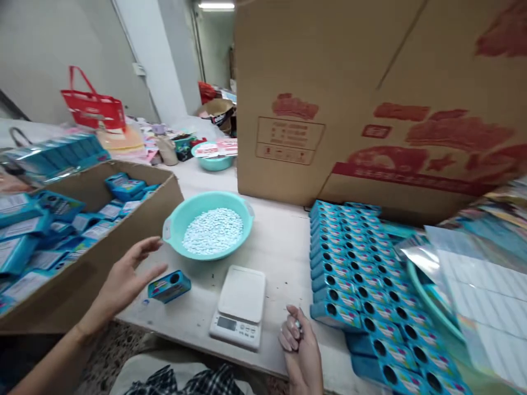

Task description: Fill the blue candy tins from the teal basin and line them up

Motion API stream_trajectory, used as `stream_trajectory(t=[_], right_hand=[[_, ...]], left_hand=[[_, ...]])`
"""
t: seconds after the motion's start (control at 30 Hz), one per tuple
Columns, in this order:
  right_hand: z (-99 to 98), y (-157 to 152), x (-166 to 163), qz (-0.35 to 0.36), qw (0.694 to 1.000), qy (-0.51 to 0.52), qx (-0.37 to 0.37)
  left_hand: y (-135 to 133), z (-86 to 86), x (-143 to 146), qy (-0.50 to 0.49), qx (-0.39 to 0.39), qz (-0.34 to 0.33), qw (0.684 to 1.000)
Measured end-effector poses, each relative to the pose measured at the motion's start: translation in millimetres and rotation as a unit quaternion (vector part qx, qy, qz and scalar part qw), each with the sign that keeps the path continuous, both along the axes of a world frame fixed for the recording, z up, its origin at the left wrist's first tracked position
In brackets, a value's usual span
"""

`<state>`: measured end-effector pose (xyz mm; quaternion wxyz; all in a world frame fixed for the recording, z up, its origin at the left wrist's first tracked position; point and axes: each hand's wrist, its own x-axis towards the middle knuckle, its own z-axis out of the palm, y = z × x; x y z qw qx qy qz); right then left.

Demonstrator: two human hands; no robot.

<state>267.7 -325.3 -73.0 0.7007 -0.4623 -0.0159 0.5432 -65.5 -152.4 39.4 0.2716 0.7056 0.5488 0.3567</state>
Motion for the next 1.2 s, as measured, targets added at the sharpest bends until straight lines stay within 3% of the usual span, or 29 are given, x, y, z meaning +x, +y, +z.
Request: stream_trajectory(t=[0.07,0.17,0.23,0.3,0.33,0.37,0.4,0.47,0.53,0.67,0.77,0.9,1.03,1.13,1.2], right_hand=[[24.5,36.0,-21.3,0.052,0.998,0.007,0.027],[61.7,95.3,-52.1,0.131,0.989,-0.005,0.071],[79.0,135.6,-68.8,0.184,0.976,-0.068,0.09],[87.0,176.5,-80.9,0.241,0.943,-0.212,0.089],[87.5,196.9,-85.1,0.272,0.905,-0.318,0.081],[85.9,216.7,-88.3,0.297,0.843,-0.443,0.068],[82.5,235.4,-90.7,0.333,0.75,-0.569,0.054],[71.6,266.7,-93.8,0.437,0.515,-0.738,0.002],[58.6,287.1,-96.5,0.492,0.435,-0.753,-0.035],[39.5,299.1,-103.4,0.552,0.392,-0.733,-0.066],[34.2,298.0,-105.8,0.573,0.401,-0.711,-0.066],[33.6,303.3,-100.8,0.563,0.479,-0.671,-0.053],[35.8,318.9,-92.0,0.539,0.609,-0.581,-0.036],[37.8,331.5,-88.2,0.522,0.689,-0.502,-0.024],[39.9,337.9,-88.0,0.509,0.76,-0.404,-0.02]], left_hand=[[-11.7,-35.3,-24.0,0.086,0.008,-0.007,0.996],[-26.7,-76.8,-30.6,0.115,0.002,-0.056,0.992],[-32.3,-86.4,-27.6,0.09,-0.006,-0.073,0.993],[-35.0,-81.5,-26.3,0.058,-0.01,-0.079,0.995],[-35.9,-75.2,-26.3,0.045,-0.009,-0.082,0.996],[-36.6,-67.3,-26.2,0.035,-0.008,-0.09,0.995],[-37.2,-58.7,-25.1,0.025,-0.008,-0.101,0.995],[-37.5,-42.7,-17.7,0.003,-0.004,-0.135,0.991],[-36.1,-32.3,-0.7,-0.016,-0.002,-0.186,0.982],[-28.9,-34.6,55.9,0.005,0.016,-0.295,0.955],[-21.3,-48.7,98.2,0.062,0.036,-0.346,0.935],[-14.1,-63.5,122.2,0.085,0.025,-0.354,0.931],[-15.4,-64.5,99.4,0.003,0.021,-0.308,0.951],[-24.5,-63.2,63.4,-0.063,-0.003,-0.224,0.973],[-35.3,-65.4,37.6,-0.09,-0.029,-0.151,0.984]])
